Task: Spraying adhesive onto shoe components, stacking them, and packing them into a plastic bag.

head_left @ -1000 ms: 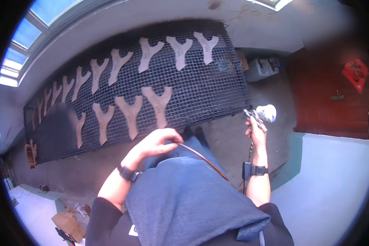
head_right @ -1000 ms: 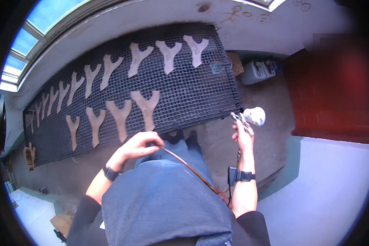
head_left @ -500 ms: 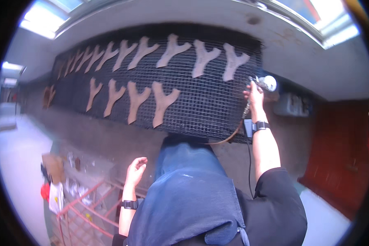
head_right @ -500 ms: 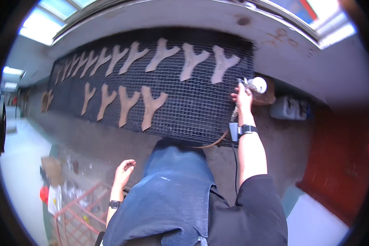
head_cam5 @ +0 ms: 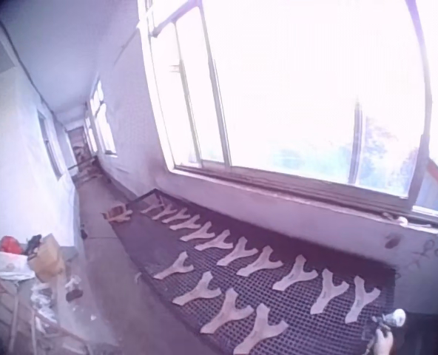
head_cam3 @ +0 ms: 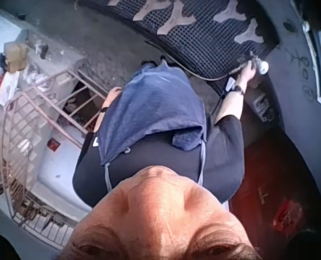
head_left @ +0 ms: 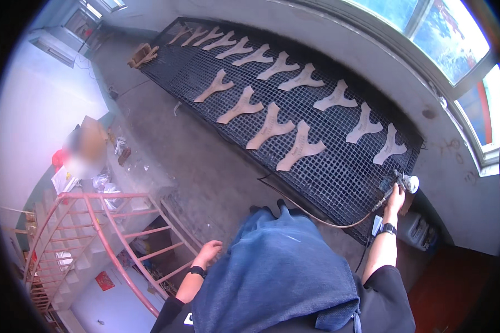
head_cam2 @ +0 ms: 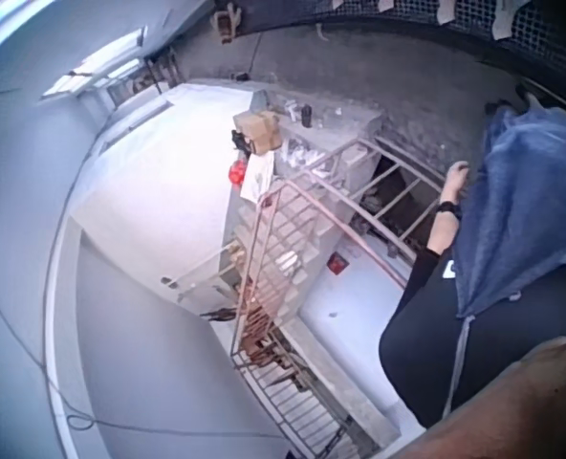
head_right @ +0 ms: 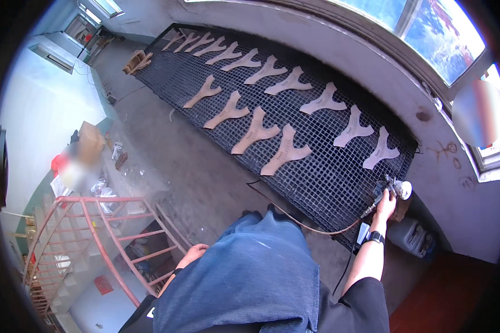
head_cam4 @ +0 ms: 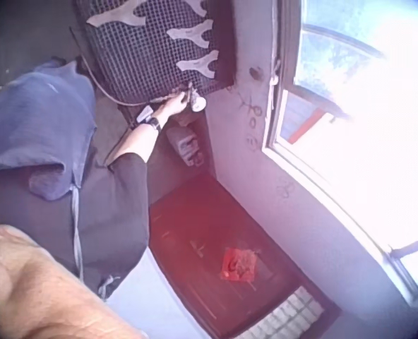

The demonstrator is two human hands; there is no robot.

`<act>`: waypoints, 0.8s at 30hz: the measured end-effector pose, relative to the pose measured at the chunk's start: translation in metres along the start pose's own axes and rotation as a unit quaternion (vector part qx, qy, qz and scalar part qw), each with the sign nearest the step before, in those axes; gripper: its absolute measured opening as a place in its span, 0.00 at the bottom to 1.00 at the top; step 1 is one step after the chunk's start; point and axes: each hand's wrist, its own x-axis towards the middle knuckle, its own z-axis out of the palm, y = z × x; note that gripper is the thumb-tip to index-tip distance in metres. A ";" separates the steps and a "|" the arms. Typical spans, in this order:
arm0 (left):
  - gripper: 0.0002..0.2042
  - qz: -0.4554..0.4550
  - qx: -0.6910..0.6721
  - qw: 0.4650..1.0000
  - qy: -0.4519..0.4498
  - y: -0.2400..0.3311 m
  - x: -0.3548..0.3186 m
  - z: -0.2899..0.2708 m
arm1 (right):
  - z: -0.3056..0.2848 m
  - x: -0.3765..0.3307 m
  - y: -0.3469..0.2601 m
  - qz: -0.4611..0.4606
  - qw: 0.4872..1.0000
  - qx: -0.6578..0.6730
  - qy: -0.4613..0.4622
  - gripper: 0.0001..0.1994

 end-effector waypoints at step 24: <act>0.19 -0.021 -0.102 0.993 0.060 0.025 0.048 -0.017 | 0.131 0.020 -0.149 -0.428 0.613 -0.618 -0.244 0.14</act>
